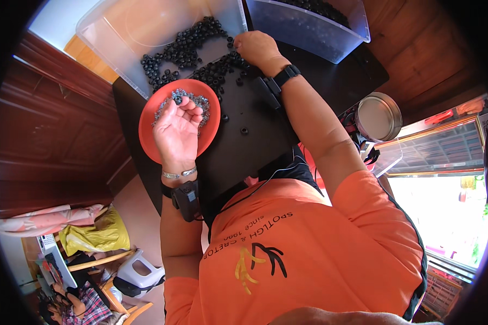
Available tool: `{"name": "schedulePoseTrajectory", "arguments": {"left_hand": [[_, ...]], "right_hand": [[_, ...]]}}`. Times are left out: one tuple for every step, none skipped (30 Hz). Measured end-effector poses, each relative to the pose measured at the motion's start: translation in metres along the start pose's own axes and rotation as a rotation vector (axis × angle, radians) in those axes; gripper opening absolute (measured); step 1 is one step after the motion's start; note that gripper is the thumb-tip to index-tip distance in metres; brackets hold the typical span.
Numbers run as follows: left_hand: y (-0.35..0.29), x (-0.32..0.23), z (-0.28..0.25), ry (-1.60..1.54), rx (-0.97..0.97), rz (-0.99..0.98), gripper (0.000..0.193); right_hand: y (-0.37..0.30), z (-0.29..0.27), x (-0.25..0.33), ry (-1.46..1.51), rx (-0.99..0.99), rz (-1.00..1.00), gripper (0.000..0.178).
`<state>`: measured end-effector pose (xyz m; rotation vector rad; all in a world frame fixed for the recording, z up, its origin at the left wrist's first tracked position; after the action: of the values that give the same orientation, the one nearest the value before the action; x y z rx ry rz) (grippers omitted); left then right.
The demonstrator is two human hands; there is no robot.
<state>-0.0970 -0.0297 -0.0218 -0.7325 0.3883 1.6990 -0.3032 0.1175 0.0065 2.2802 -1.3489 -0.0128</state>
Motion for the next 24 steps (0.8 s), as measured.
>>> {"name": "schedulePoseTrajectory", "arguments": {"left_hand": [[0.0, 0.0, -0.001, 0.0, -0.014, 0.004, 0.021], [0.001, 0.0, -0.001, 0.001, -0.024, 0.005, 0.021], [0.001, 0.001, 0.001, -0.002, -0.023, 0.005, 0.021], [0.001, 0.003, 0.003, -0.001, -0.015, -0.003, 0.021], [-0.001, 0.002, 0.003, -0.002, -0.017, -0.003, 0.021], [-0.002, 0.001, 0.002, -0.004, -0.024, 0.003, 0.021], [-0.003, 0.0, 0.001, 0.002, -0.031, 0.012, 0.021], [-0.003, -0.001, 0.002, 0.009, -0.031, 0.015, 0.022], [-0.003, -0.001, 0.002, 0.009, -0.032, 0.014, 0.022], [-0.004, -0.001, 0.003, 0.012, -0.034, 0.012, 0.021], [-0.003, 0.0, 0.004, 0.016, -0.033, 0.009, 0.021], [-0.003, 0.0, 0.005, 0.016, -0.031, 0.008, 0.021], [-0.003, 0.001, 0.006, 0.019, -0.021, 0.007, 0.021], [-0.003, 0.0, 0.006, 0.021, -0.015, 0.01, 0.021], [-0.003, 0.0, 0.005, 0.021, -0.017, 0.011, 0.021], [-0.002, 0.0, 0.004, 0.02, -0.025, 0.008, 0.021], [-0.002, 0.001, 0.004, 0.019, -0.031, 0.003, 0.021], [-0.002, 0.002, 0.004, 0.02, -0.03, 0.001, 0.021], [-0.002, 0.002, 0.005, 0.022, -0.032, 0.004, 0.022], [-0.003, 0.001, 0.005, 0.024, -0.035, 0.008, 0.022], [-0.003, 0.001, 0.005, 0.024, -0.035, 0.008, 0.022], [-0.003, 0.002, 0.006, 0.022, -0.02, 0.004, 0.022], [-0.004, 0.001, 0.006, 0.02, -0.007, 0.004, 0.022], [-0.004, 0.0, 0.006, 0.02, -0.009, 0.007, 0.022]], "right_hand": [[0.001, 0.001, 0.004, -0.004, -0.014, -0.063, 0.019], [0.002, 0.002, 0.003, -0.009, -0.029, -0.122, 0.018], [0.003, 0.004, -0.003, -0.012, -0.029, -0.122, 0.018], [0.004, 0.007, -0.007, 0.064, -0.004, -0.157, 0.018], [0.002, 0.005, 0.001, 0.147, 0.026, -0.2, 0.018], [0.001, 0.002, 0.003, 0.15, 0.031, -0.208, 0.018], [-0.001, 0.0, 0.006, 0.167, 0.06, -0.231, 0.016], [-0.003, -0.003, 0.008, 0.179, 0.086, -0.247, 0.014], [-0.003, -0.002, 0.009, 0.179, 0.087, -0.246, 0.014], [-0.002, -0.001, 0.007, 0.118, 0.075, -0.213, 0.014], [-0.001, -0.001, 0.002, 0.056, 0.061, -0.179, 0.013], [0.0, 0.0, -0.001, 0.056, 0.06, -0.176, 0.013], [0.0, 0.001, -0.002, 0.107, 0.063, -0.193, 0.013], [-0.001, -0.001, 0.003, 0.161, 0.068, -0.213, 0.013], [-0.002, -0.002, 0.005, 0.163, 0.069, -0.215, 0.013], [-0.003, -0.001, 0.005, 0.134, 0.079, -0.195, 0.012], [-0.004, -0.001, 0.005, 0.105, 0.089, -0.172, 0.012], [-0.004, 0.0, 0.005, 0.105, 0.089, -0.17, 0.012], [-0.003, 0.002, 0.004, 0.093, 0.1, -0.163, 0.013], [-0.003, 0.003, 0.005, 0.082, 0.111, -0.158, 0.015], [-0.004, 0.001, 0.005, 0.082, 0.111, -0.158, 0.015], [-0.004, -0.003, 0.003, 0.213, 0.101, -0.115, 0.016], [-0.002, -0.006, 0.003, 0.346, 0.091, -0.076, 0.017], [-0.001, -0.008, 0.004, 0.348, 0.092, -0.08, 0.017]]}}
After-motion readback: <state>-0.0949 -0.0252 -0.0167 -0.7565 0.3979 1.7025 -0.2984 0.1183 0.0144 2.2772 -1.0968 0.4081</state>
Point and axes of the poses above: each hand's wrist, its own y-axis towards the middle knuckle, its own z-axis out of the palm, x = y × z, the point moved 10 cm from there along y, towards the middle knuckle, and after that the axes turned 6 degrees about -x, right-handed, at the moved point
